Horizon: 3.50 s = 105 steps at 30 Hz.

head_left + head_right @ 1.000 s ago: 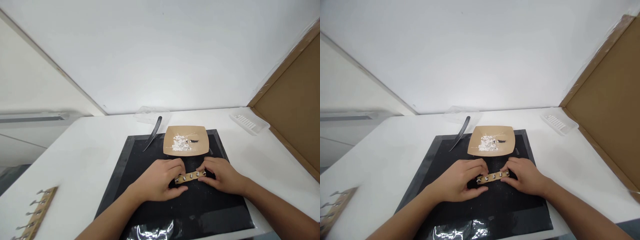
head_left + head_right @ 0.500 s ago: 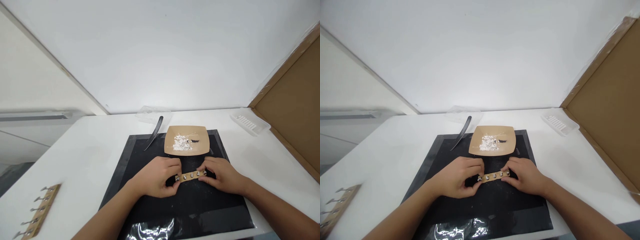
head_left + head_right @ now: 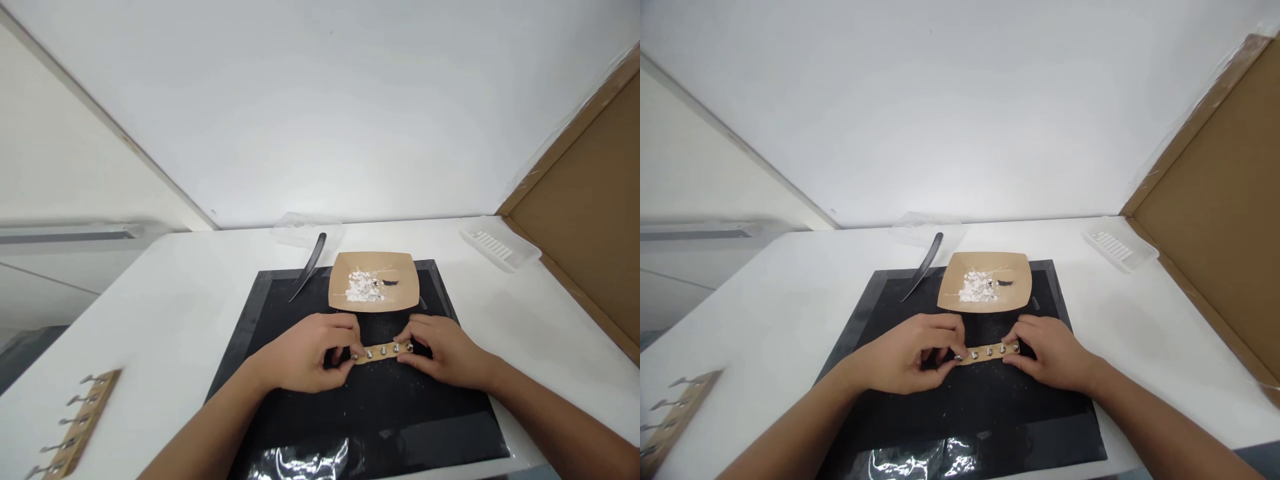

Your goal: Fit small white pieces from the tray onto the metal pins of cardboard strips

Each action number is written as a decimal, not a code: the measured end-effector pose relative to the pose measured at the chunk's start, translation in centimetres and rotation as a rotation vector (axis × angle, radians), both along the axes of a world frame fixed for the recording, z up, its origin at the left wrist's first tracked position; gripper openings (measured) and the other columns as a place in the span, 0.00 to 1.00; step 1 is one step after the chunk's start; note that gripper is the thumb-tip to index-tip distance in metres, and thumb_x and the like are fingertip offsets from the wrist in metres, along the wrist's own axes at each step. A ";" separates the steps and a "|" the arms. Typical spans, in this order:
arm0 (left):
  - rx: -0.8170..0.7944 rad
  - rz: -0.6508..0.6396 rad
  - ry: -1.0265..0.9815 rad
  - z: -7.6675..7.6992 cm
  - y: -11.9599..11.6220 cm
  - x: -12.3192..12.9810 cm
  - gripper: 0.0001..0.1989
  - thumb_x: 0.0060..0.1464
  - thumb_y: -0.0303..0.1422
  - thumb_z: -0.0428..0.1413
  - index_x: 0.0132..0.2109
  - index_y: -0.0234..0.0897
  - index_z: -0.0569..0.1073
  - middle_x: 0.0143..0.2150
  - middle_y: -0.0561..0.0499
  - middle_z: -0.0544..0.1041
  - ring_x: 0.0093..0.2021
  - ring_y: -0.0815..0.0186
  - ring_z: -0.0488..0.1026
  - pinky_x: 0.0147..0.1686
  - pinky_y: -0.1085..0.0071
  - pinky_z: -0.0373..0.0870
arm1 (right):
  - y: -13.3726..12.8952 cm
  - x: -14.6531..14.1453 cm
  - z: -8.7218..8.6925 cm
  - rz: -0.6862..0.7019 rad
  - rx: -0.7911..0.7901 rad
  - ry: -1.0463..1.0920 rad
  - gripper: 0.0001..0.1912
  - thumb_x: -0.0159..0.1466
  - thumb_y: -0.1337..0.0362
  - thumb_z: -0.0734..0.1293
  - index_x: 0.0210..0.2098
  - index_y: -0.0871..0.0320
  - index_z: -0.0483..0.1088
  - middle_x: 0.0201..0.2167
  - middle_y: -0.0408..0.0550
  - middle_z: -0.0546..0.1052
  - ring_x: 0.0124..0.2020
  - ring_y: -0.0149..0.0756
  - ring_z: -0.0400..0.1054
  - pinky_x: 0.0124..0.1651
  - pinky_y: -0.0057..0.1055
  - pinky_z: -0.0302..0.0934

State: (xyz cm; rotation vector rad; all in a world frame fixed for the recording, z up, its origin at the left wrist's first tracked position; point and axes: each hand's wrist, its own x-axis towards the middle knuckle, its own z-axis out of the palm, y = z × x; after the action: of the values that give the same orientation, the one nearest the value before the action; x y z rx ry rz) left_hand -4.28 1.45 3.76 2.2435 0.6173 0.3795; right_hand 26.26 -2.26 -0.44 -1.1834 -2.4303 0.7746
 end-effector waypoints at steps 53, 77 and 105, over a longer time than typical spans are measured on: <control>-0.147 0.027 0.048 -0.6 0.7 -0.5 0.10 0.57 0.37 0.69 0.44 0.38 0.85 0.39 0.49 0.81 0.31 0.70 0.78 0.33 0.76 0.77 | 0.0 0.1 -0.1 0.011 0.001 0.008 0.11 0.73 0.55 0.70 0.49 0.54 0.76 0.39 0.46 0.78 0.37 0.36 0.72 0.39 0.31 0.61; -0.108 -0.001 0.093 -0.1 0.6 -0.1 0.13 0.58 0.21 0.61 0.47 0.39 0.82 0.41 0.51 0.81 0.32 0.72 0.76 0.33 0.77 0.73 | 0.1 0.0 -0.1 0.008 -0.004 0.006 0.11 0.72 0.55 0.70 0.49 0.54 0.76 0.39 0.45 0.78 0.37 0.36 0.72 0.39 0.31 0.61; -0.074 -0.013 0.123 -0.1 0.6 -0.3 0.12 0.59 0.21 0.61 0.44 0.40 0.84 0.38 0.52 0.80 0.32 0.71 0.75 0.33 0.77 0.71 | 0.0 0.0 0.1 0.008 -0.005 -0.015 0.12 0.73 0.54 0.69 0.49 0.54 0.76 0.39 0.46 0.79 0.37 0.36 0.73 0.40 0.32 0.62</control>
State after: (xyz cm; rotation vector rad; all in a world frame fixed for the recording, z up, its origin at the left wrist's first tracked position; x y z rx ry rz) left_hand -4.57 2.03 3.64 2.2110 0.6696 0.2095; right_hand 26.22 -2.26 -0.35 -1.1859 -2.4486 0.7771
